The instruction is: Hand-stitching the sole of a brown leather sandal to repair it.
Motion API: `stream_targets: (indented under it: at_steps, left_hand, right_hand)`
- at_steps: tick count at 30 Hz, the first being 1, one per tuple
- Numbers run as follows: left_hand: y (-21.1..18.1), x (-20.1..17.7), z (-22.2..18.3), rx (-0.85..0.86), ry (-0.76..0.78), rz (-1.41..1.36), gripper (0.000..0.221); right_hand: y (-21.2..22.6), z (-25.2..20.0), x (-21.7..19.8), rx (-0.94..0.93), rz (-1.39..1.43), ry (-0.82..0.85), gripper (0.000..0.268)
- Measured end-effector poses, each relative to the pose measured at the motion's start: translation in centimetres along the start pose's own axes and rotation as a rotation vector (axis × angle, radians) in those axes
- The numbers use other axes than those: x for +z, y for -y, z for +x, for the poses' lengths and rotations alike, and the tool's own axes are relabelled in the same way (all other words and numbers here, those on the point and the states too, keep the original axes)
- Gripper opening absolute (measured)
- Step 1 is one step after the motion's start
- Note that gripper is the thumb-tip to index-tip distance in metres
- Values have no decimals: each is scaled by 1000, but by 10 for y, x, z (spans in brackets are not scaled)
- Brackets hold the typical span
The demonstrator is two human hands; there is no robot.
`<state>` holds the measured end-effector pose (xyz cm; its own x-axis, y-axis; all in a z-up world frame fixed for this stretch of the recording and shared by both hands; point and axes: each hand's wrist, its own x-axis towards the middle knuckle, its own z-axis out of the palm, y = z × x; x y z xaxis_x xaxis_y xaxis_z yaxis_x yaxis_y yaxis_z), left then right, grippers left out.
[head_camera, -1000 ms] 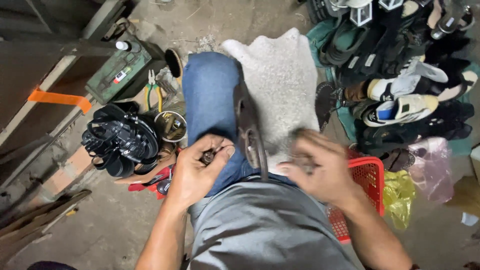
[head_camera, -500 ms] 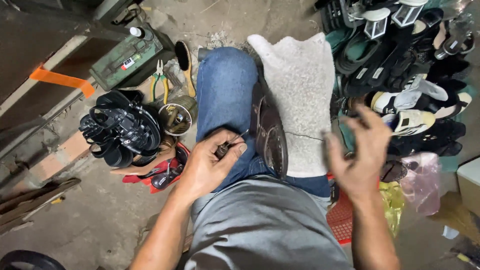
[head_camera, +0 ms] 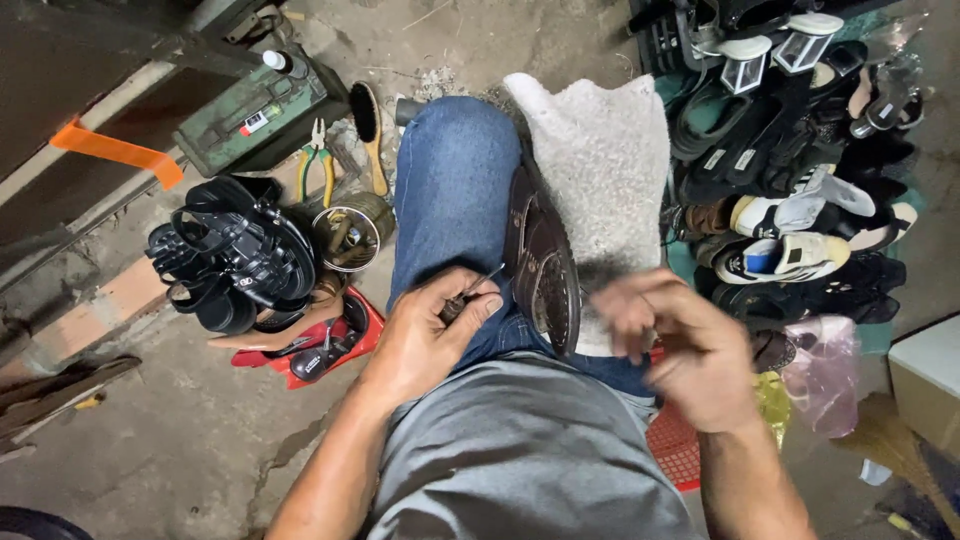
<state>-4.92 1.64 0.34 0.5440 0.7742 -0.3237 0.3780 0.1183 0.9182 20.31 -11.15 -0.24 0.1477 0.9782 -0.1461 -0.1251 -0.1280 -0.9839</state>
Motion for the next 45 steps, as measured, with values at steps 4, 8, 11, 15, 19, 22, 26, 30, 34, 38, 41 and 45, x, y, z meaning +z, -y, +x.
stream_targets:
  at_steps: [4,8,11,15,19,22,26,30,34,38,41,45]
  left_hand:
    - [-7,-2,-3,7,6,6,9]
    - [-16,1,-5,36,45,38,6]
    - [-15,10,1,73,49,60,7]
    - [-16,18,6,106,58,69,9]
    - [-22,3,3,40,80,221,21]
    - [-39,-11,-3,52,93,333,27]
    - [-82,-30,-15,167,85,417,31]
    - [-96,-20,-20,406,112,585,39]
    - [-98,0,-16,426,86,821,40]
    - [-98,5,-18,419,27,1079,44]
    - [-92,7,-11,408,25,1016,40]
    - [-82,13,-4,386,3,857,33]
  right_hand:
    - [22,20,20,18,-600,126,110]
    - [3,16,3,-29,-720,225,69]
    - [-2,11,-3,-72,-666,196,57]
    - [3,7,0,-94,-626,176,48]
    - [19,10,10,-34,-667,183,43]
    - [36,13,25,10,-646,122,36]
    - [33,1,27,100,-518,61,31]
    - [31,-1,33,127,-455,39,27]
    - [23,-5,30,76,-456,32,24]
    - [16,-7,22,45,-488,14,22]
    - [3,-6,12,-5,-482,-2,23]
    - [6,-6,3,76,-597,-56,28]
